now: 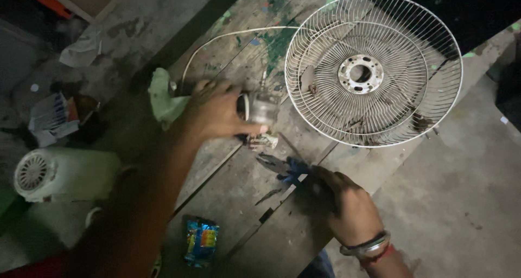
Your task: The person disassembles and works on a fan motor using pliers and a screwdriver, removing small parts and adjusting wires.
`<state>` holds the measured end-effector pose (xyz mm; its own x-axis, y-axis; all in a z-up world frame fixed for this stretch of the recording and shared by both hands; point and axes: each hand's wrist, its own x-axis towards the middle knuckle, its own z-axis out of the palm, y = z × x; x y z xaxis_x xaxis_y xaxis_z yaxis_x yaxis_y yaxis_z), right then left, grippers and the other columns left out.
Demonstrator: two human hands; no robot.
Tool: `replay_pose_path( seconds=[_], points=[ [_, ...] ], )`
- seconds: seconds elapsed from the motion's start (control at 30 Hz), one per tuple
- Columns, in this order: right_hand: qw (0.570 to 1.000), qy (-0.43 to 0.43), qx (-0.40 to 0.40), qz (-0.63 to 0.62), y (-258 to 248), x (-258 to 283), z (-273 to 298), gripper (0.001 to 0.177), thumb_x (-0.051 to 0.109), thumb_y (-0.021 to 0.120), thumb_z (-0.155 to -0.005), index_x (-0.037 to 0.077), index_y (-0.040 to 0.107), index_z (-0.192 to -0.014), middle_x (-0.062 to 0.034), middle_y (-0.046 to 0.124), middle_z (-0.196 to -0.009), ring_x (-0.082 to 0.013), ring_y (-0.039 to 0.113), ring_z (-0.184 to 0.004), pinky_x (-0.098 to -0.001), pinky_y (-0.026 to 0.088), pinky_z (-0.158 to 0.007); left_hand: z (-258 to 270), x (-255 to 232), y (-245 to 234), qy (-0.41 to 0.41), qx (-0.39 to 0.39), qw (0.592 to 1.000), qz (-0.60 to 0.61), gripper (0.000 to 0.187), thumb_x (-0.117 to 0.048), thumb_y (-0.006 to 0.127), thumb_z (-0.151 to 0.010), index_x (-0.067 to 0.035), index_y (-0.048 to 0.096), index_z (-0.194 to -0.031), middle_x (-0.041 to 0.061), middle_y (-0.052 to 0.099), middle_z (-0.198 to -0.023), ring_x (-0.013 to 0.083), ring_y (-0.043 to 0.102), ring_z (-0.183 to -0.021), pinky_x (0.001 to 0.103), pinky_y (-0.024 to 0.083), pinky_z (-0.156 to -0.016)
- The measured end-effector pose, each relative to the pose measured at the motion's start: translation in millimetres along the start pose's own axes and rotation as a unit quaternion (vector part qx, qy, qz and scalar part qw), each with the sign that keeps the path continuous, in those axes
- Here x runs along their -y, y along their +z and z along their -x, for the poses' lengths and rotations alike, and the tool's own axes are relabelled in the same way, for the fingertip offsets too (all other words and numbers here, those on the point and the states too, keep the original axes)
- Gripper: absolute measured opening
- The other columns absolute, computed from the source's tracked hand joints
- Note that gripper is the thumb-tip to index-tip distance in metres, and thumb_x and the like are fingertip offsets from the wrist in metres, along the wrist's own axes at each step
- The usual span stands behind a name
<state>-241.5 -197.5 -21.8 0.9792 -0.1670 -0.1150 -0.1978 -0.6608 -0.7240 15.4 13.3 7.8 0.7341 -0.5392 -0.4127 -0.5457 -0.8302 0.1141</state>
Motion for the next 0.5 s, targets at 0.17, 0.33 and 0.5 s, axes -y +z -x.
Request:
replay_pose_path(
  seconds=[0.17,0.33,0.5],
  points=[
    [0.996,-0.050,-0.072,0.011,7.6,-10.7,-0.6,0.059,0.004,0.061,-0.070,0.007,0.063,-0.129,-0.0226,0.070,-0.114,-0.0449,0.067,-0.100,-0.0472,0.055,-0.083,-32.6,-3.1,-8.0,-0.023,0.118,0.990,-0.075,0.132,-0.102,0.049,-0.068,-0.002,0.039,-0.154,0.024,0.033,-0.164,0.0397,0.031,-0.153,0.054,0.011,-0.128],
    [0.995,0.065,-0.043,-0.068,13.7,-13.2,1.4,0.034,0.017,0.066,-0.091,0.012,0.070,-0.124,-0.0170,0.076,-0.109,-0.0328,0.075,-0.097,-0.0393,0.057,-0.083,-3.8,14.2,-5.2,0.115,-0.023,0.991,-0.069,0.155,-0.080,0.088,-0.040,-0.015,0.012,-0.159,0.022,0.025,-0.164,0.0380,0.024,-0.150,0.053,0.013,-0.118],
    [0.964,0.143,-0.031,-0.223,34.9,-11.8,15.5,0.032,0.027,0.063,-0.096,0.009,0.069,-0.122,-0.0117,0.080,-0.095,-0.0195,0.074,-0.087,-0.0342,0.057,-0.080,29.5,11.1,12.4,0.166,-0.116,0.964,-0.171,0.157,-0.070,0.094,-0.042,-0.015,0.008,-0.162,0.026,0.041,-0.156,0.0411,0.035,-0.143,0.059,0.017,-0.117]
  ],
)
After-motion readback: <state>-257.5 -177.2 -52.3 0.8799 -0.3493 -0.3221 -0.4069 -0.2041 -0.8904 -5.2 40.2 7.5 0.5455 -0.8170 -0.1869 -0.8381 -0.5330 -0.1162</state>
